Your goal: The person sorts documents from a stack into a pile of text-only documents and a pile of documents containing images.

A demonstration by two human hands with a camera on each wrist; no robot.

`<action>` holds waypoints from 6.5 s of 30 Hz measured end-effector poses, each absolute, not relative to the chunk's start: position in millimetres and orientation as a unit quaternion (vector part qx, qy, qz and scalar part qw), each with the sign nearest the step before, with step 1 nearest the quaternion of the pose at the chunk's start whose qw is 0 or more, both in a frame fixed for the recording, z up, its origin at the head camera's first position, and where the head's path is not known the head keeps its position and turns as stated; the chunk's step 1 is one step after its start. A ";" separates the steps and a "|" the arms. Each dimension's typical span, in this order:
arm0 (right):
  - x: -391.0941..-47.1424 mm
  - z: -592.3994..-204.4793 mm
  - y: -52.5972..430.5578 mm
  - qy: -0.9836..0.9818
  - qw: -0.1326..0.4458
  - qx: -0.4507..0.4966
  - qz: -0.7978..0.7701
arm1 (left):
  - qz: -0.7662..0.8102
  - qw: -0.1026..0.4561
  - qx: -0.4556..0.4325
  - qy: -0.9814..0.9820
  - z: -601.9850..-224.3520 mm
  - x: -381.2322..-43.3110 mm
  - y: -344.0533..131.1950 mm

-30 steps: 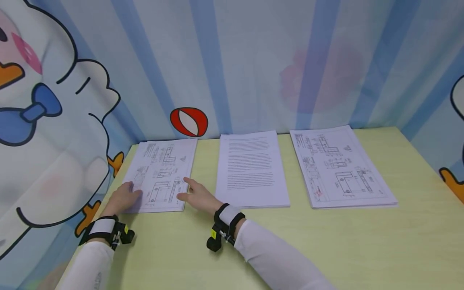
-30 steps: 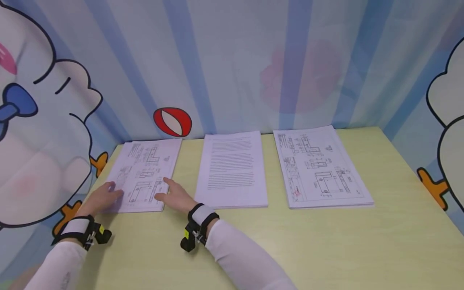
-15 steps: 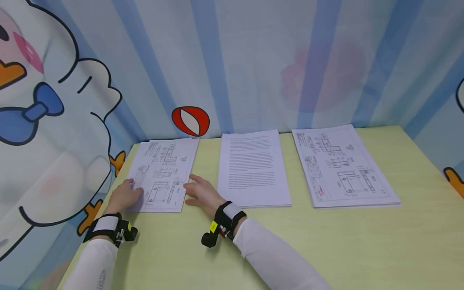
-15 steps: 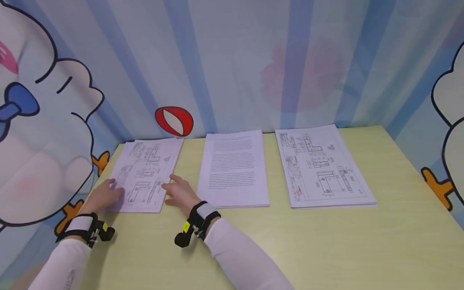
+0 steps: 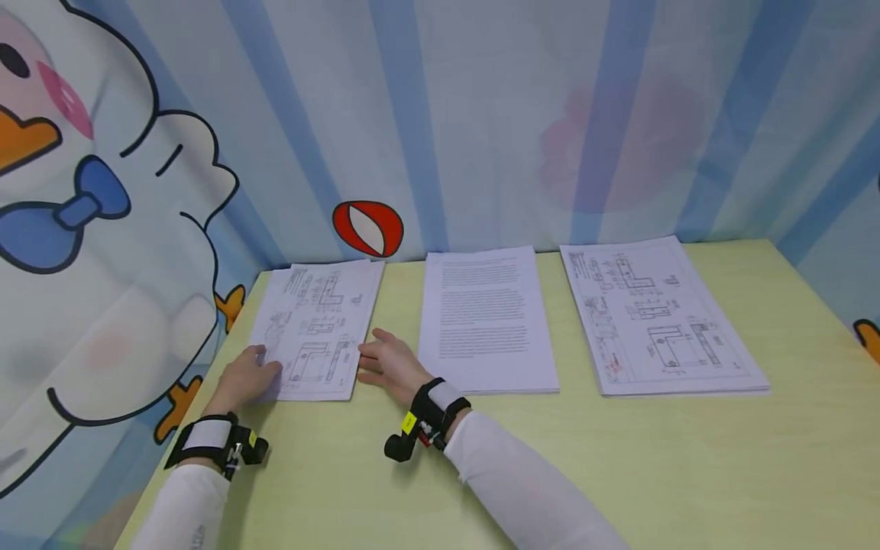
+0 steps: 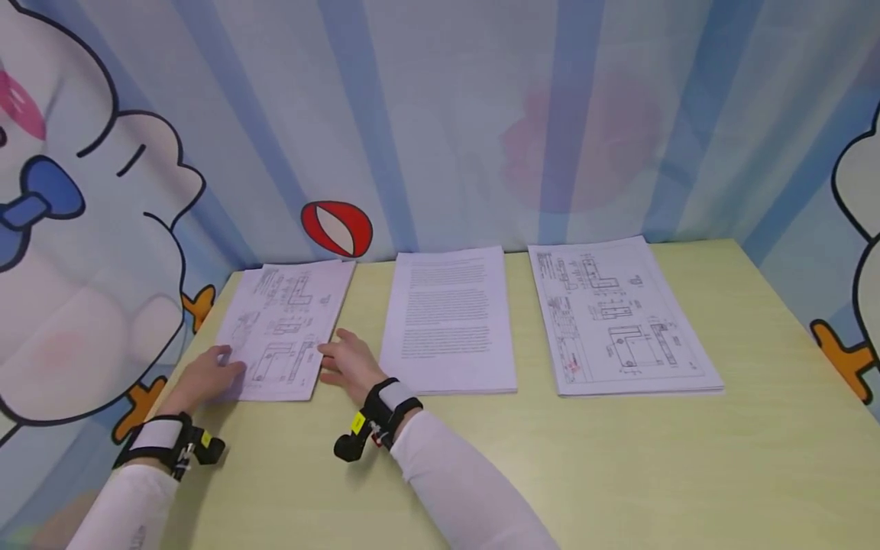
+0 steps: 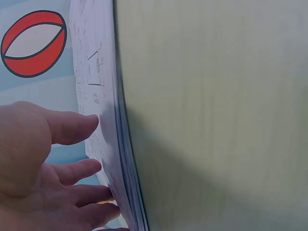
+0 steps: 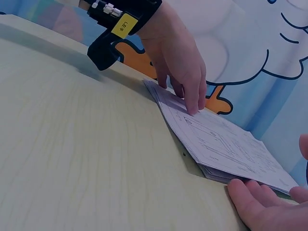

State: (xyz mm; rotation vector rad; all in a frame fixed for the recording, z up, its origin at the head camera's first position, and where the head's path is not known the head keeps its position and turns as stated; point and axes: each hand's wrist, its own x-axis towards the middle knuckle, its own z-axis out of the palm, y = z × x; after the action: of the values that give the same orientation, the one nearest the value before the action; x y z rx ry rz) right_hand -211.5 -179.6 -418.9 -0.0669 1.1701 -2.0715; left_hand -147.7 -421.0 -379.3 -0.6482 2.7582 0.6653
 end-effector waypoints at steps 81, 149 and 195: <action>-265.7 -373.2 176.6 0.755 0.086 -0.003 -0.650 | 0.664 0.124 0.055 0.735 -378.9 -228.3 -110.9; -294.5 -450.1 258.7 0.944 -0.013 0.051 -0.325 | 0.548 0.149 0.034 0.822 -409.0 -233.0 -18.1; -237.8 -374.0 -53.9 0.741 -0.012 -0.207 -0.639 | 0.207 -0.188 -0.127 0.952 -454.5 -218.4 -444.7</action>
State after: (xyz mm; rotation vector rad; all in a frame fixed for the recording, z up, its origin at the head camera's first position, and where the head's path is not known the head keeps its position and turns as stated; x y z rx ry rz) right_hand -237.8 -53.9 -374.0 -0.6569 2.3458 -2.0218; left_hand -218.4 -444.7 -454.5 -0.4542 3.4105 0.7427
